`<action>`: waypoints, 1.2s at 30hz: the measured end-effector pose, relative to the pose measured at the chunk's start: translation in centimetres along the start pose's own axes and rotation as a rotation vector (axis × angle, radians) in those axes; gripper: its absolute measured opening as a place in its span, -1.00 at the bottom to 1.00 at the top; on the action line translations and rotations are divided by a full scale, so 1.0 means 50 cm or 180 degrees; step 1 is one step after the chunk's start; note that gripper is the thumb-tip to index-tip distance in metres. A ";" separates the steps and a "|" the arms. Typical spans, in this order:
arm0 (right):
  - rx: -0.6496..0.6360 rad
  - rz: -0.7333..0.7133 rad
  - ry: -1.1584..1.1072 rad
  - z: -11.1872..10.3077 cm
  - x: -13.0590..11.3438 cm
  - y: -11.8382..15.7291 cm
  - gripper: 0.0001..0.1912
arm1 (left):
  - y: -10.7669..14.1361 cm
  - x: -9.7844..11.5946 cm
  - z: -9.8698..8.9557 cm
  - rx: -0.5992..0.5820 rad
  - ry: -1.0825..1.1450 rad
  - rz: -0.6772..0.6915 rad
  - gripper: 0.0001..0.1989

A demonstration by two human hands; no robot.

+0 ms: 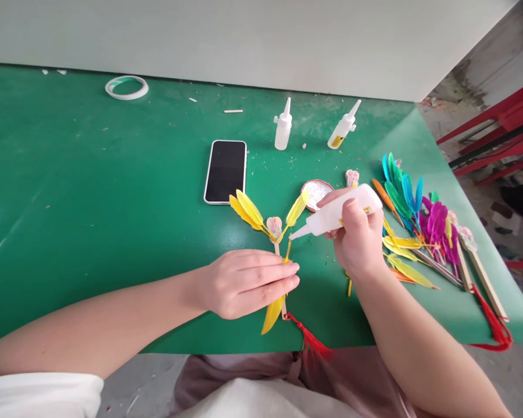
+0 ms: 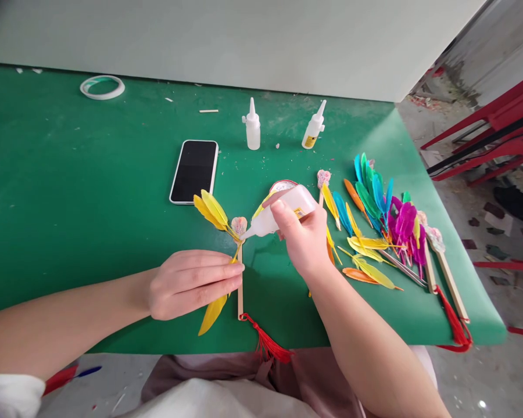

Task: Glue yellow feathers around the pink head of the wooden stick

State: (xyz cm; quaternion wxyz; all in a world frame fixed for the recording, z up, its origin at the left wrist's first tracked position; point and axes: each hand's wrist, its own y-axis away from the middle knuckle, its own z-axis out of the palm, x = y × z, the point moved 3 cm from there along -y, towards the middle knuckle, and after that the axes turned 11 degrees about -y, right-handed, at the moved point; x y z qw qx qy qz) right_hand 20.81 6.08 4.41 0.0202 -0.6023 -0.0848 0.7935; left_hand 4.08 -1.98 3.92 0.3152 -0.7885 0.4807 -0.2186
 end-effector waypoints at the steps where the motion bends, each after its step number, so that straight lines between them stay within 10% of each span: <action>1: -0.0084 0.0054 -0.0046 0.003 0.000 0.000 -0.64 | 0.000 0.000 0.001 -0.0010 -0.0018 0.0002 -0.78; 24: -0.0400 0.0718 -0.1020 -0.005 0.003 -0.026 -0.59 | 0.001 -0.009 -0.003 0.0003 0.0100 -0.0127 -0.74; 29: -0.0076 0.0426 -0.1059 -0.065 -0.044 -0.032 -0.80 | -0.025 -0.056 -0.038 0.0062 0.0042 -0.1622 -0.78; 36: 0.0252 0.0208 -0.0050 -0.135 -0.035 0.005 -0.56 | -0.095 -0.180 -0.017 -0.0086 0.1497 -0.3512 -0.77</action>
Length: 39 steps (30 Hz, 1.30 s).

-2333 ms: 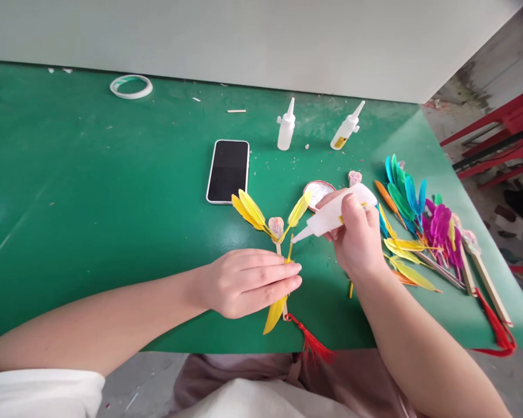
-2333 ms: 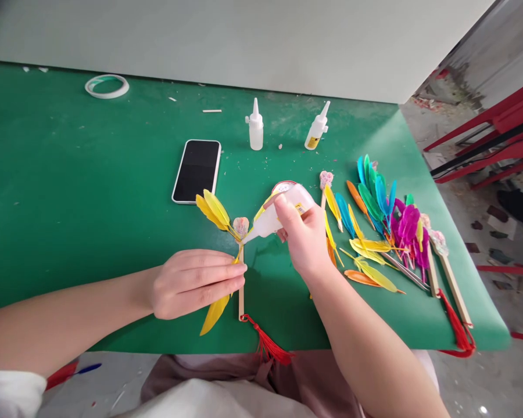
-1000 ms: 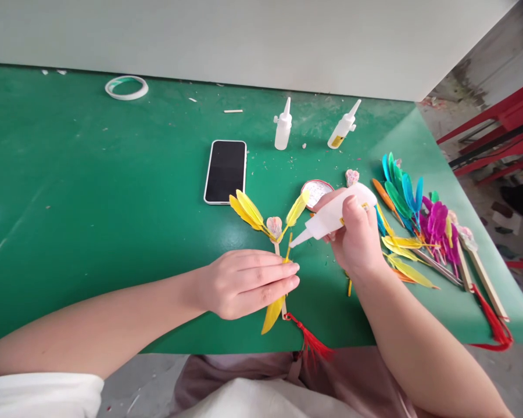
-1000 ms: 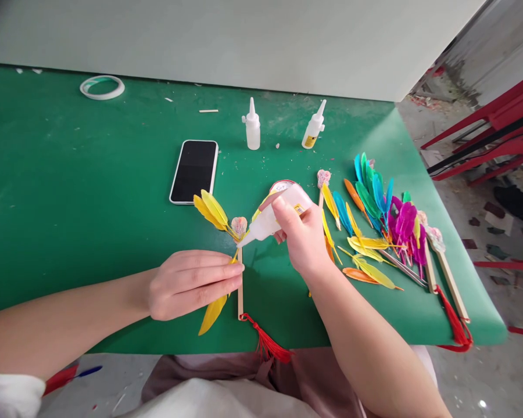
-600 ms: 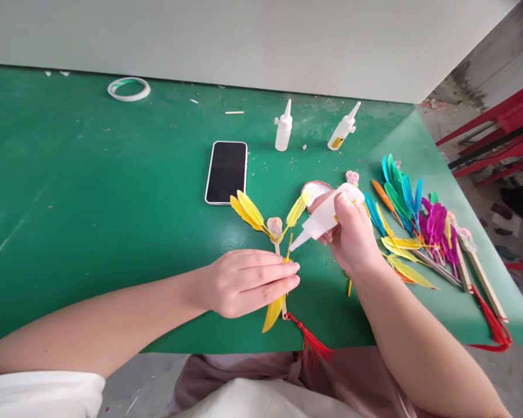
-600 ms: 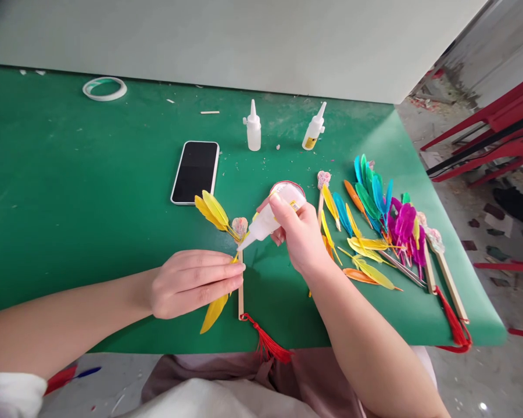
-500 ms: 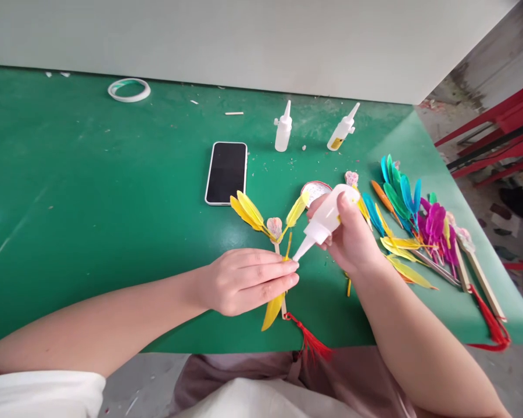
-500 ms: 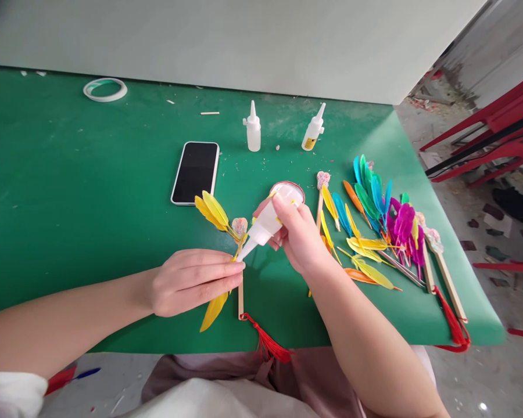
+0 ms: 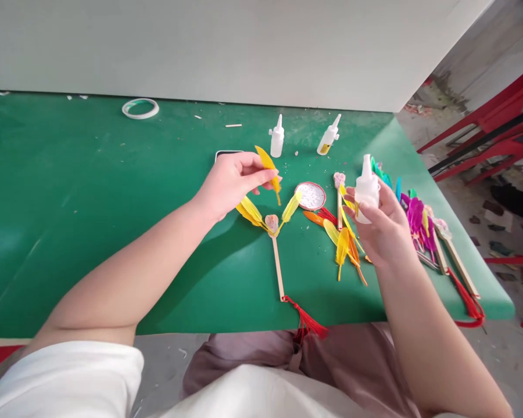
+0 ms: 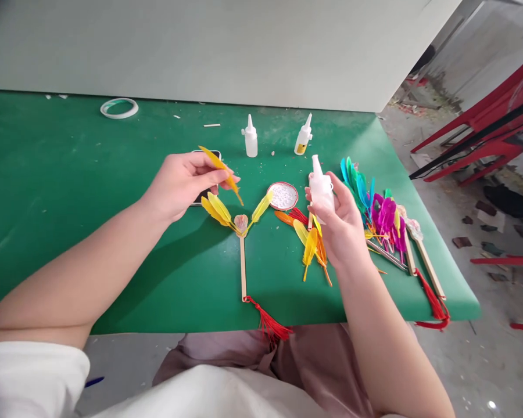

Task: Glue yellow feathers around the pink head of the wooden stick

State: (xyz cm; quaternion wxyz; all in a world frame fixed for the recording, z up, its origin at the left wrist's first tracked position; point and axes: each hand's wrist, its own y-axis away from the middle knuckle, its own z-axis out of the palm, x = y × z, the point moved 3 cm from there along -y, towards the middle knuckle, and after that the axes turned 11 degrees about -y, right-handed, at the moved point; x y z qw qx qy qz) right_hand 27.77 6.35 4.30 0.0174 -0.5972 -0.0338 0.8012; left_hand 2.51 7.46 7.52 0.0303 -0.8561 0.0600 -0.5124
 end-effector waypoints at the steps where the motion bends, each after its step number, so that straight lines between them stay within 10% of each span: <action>1: 0.0064 -0.0050 0.0090 -0.010 0.006 -0.002 -0.60 | -0.016 -0.006 0.007 -0.0121 0.0055 -0.0073 -0.76; 7: 0.0419 -0.0282 0.0375 -0.054 0.009 -0.048 -0.66 | -0.052 -0.055 0.052 -0.0770 0.0058 -0.0360 -0.75; 21: -0.0022 -0.0334 0.2434 -0.034 0.048 -0.086 -0.40 | -0.047 -0.074 0.067 -0.0963 -0.0122 -0.0593 -0.74; 32: -0.0369 -0.0842 0.2636 -0.046 0.048 -0.077 -0.22 | -0.038 -0.067 0.064 -0.0967 -0.0676 -0.0446 -0.49; 35: -0.0166 -0.0815 0.2779 -0.057 0.019 -0.056 -0.12 | -0.037 -0.063 0.066 -0.0967 -0.0767 -0.0331 -0.48; 39: 0.0776 -0.1316 0.2802 -0.026 -0.028 0.017 -0.48 | -0.039 -0.066 0.070 -0.0960 -0.0871 -0.0237 -0.47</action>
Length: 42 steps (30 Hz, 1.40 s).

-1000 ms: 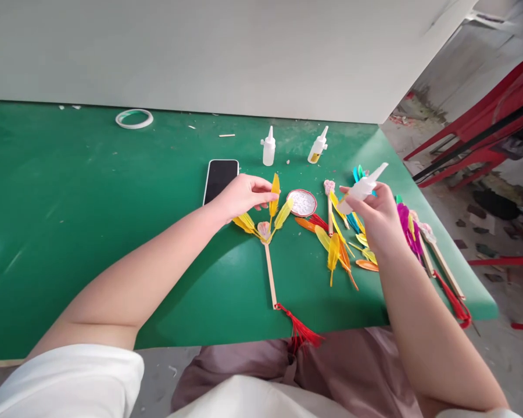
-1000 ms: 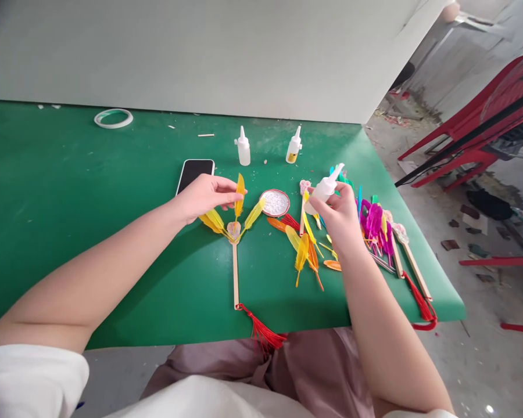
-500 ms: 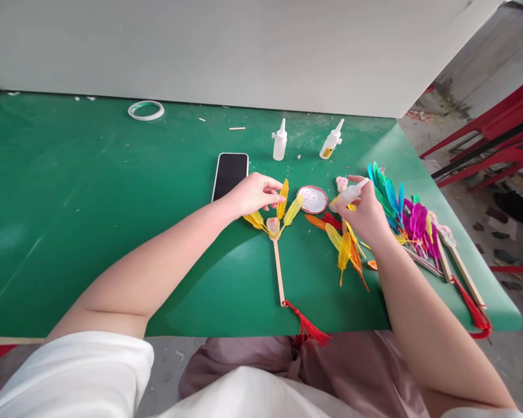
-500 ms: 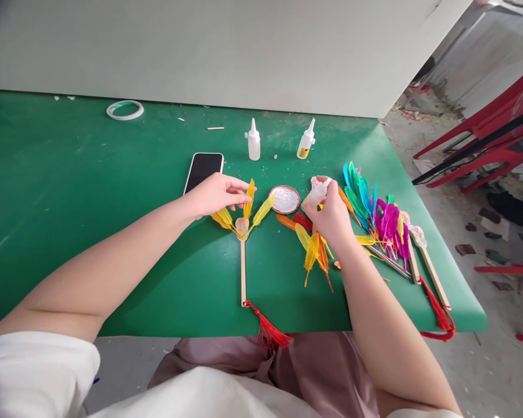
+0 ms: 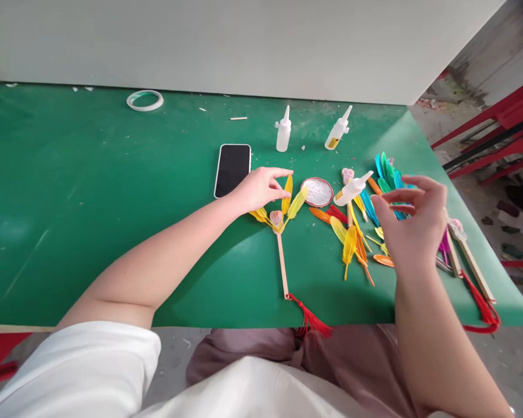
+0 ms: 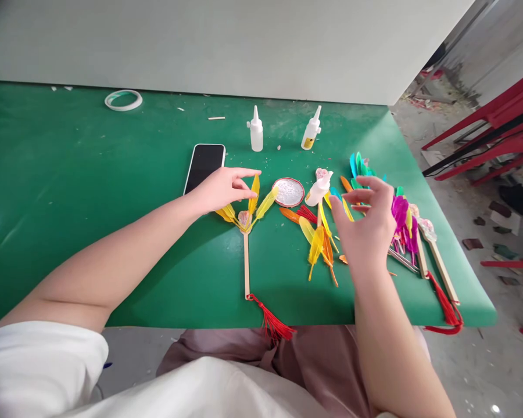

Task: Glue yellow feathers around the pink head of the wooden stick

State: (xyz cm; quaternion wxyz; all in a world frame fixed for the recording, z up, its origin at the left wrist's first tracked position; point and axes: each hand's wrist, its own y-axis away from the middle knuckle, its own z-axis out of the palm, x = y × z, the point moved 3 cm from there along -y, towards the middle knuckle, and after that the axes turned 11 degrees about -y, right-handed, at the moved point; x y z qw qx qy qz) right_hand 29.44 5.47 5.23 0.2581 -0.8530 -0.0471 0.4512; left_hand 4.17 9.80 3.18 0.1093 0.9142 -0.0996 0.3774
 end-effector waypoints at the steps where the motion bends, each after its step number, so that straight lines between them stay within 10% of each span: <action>1: -0.0021 -0.0170 -0.0024 0.006 -0.024 0.020 -0.55 | -0.001 -0.002 0.001 0.0003 -0.0017 0.0014 -0.47; 5: -0.1938 -0.1423 0.0181 0.096 -0.106 0.122 -0.72 | -0.003 -0.007 0.005 0.0027 -0.0037 0.0054 -0.47; 8: -0.2381 -0.1837 0.0290 0.141 -0.125 0.179 -0.76 | -0.003 -0.008 0.005 0.0042 -0.0024 0.0084 -0.49; 42: -0.2403 -0.1686 0.0165 0.144 -0.116 0.227 -0.76 | -0.001 -0.012 0.029 -0.0367 0.0551 -0.0313 -0.64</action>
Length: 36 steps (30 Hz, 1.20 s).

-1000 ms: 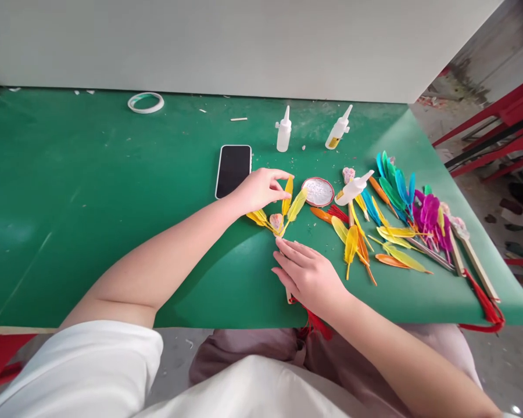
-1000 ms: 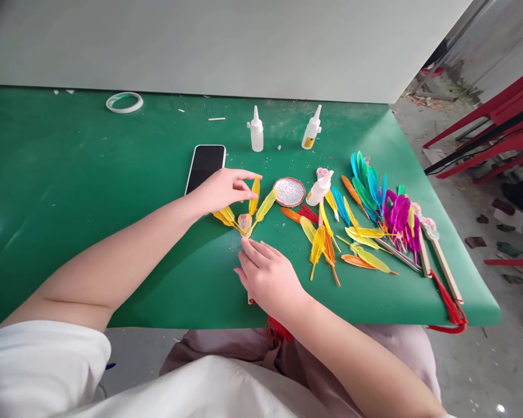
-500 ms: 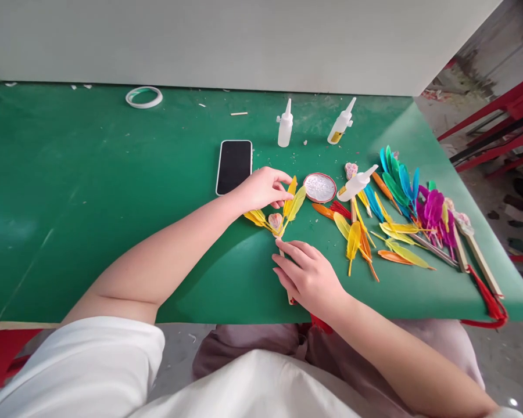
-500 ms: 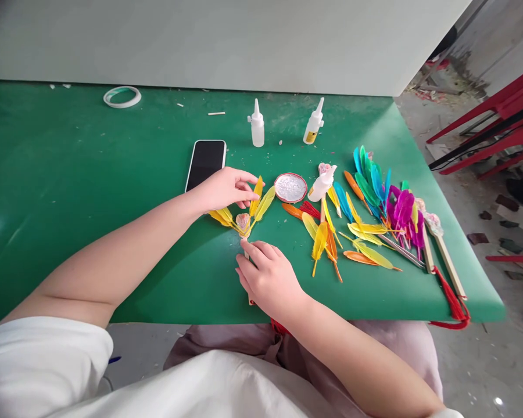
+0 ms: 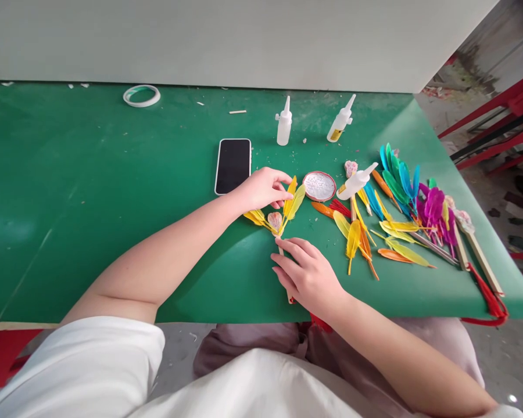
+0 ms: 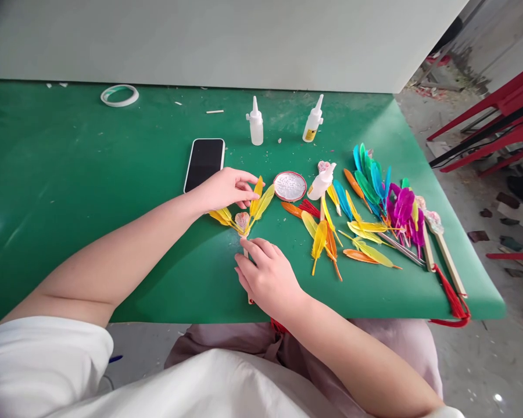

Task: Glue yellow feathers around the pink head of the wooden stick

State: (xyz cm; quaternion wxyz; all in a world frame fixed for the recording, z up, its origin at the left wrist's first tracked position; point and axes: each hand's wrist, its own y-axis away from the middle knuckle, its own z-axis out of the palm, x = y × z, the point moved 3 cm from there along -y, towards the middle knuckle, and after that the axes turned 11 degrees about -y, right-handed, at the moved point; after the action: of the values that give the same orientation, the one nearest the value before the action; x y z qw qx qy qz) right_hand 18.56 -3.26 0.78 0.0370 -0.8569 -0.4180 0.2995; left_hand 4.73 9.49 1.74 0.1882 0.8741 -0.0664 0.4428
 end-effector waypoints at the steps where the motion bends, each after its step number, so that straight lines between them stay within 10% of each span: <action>1: -0.0021 0.0032 0.0021 0.000 0.000 -0.001 -0.75 | 0.000 0.000 0.000 0.0012 -0.0007 -0.0002 -0.63; 36: -0.0352 0.0400 0.0204 0.013 0.009 -0.012 -0.58 | 0.003 -0.005 0.020 -0.0009 -0.0339 0.0131 -0.47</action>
State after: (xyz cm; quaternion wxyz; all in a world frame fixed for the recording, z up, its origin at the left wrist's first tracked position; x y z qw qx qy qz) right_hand 17.97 -2.67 0.22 -0.0159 -0.8913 -0.3779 0.2501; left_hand 5.29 8.97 1.07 0.1765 0.8947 -0.0949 0.3993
